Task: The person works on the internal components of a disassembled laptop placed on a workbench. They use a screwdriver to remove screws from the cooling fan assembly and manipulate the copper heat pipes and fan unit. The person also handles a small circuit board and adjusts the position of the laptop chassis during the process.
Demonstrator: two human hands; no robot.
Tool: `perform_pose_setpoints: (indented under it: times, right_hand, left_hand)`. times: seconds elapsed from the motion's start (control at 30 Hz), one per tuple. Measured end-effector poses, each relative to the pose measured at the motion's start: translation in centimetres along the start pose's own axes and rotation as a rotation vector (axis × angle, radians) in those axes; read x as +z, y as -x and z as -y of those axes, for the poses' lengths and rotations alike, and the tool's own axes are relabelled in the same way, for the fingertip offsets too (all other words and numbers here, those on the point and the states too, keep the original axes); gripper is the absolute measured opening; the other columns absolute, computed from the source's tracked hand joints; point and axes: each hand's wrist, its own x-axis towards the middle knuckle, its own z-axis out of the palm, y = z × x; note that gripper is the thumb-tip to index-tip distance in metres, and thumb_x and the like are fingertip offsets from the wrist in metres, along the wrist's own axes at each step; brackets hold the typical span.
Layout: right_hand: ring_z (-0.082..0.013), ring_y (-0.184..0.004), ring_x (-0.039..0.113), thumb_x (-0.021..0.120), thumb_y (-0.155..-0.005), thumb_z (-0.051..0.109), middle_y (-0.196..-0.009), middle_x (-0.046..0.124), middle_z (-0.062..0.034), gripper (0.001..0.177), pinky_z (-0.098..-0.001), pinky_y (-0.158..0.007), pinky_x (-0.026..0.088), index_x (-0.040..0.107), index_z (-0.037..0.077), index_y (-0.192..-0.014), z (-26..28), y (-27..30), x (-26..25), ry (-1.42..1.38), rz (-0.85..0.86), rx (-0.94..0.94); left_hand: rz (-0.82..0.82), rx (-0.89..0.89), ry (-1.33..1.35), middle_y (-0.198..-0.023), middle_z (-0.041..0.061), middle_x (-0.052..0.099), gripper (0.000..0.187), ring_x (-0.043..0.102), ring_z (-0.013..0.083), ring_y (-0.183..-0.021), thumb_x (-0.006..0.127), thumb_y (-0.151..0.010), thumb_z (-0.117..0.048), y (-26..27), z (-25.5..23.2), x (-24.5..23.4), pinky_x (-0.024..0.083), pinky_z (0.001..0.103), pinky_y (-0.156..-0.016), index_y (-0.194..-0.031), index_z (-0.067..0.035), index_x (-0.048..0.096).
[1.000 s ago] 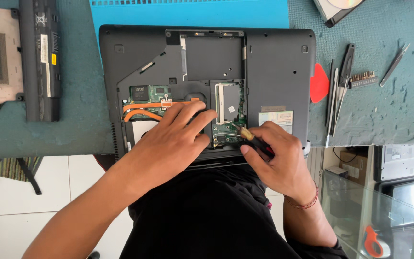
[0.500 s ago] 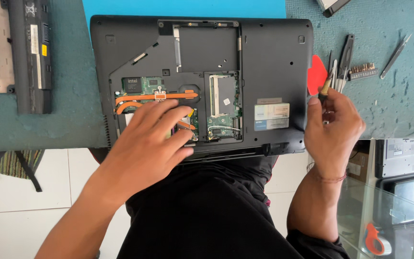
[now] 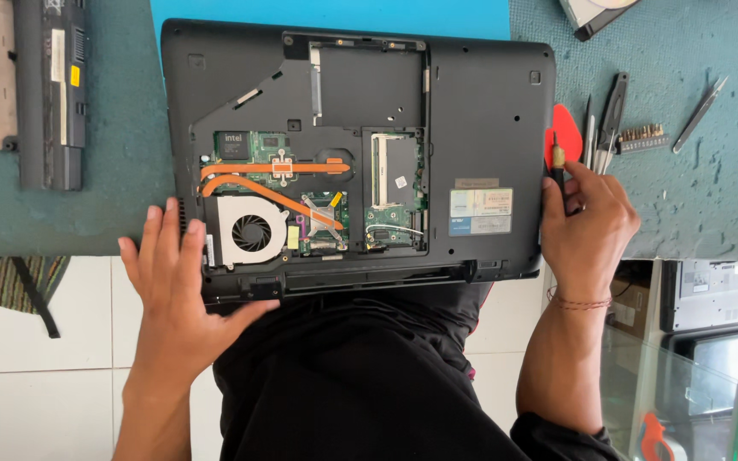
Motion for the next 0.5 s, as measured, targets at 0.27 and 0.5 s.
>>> perform_pose_setpoints:
  times: [0.27, 0.5]
  right_hand:
    - [-0.0208, -0.069, 0.058, 0.075, -0.086, 0.003, -0.08, 0.062, -0.0069, 0.014, -0.0337, -0.067, 0.046, 0.07, 0.004, -0.098, 0.5, 0.0, -0.2, -0.045, -0.057, -0.001]
    - [-0.0202, -0.068, 0.055, 0.073, -0.086, 0.003, -0.075, 0.059, -0.006, 0.014, -0.0338, -0.066, 0.045, 0.07, 0.003, -0.1, 1.1, -0.1, -0.6, -0.058, -0.04, 0.013]
  left_hand:
    - [-0.067, 0.066, -0.037, -0.146, 0.034, 0.037, 0.098, 0.034, 0.0472, -0.139, 0.063, -0.078, -0.064, -0.5, -0.1, -0.5, 0.004, 0.063, -0.114, -0.145, -0.003, 0.024]
    - [0.014, 0.004, -0.096, -0.146, 0.036, 0.038, 0.1, 0.031, 0.0506, -0.139, 0.064, -0.072, -0.061, -1.1, -1.5, -1.6, 0.009, 0.069, -0.111, -0.145, -0.002, 0.03]
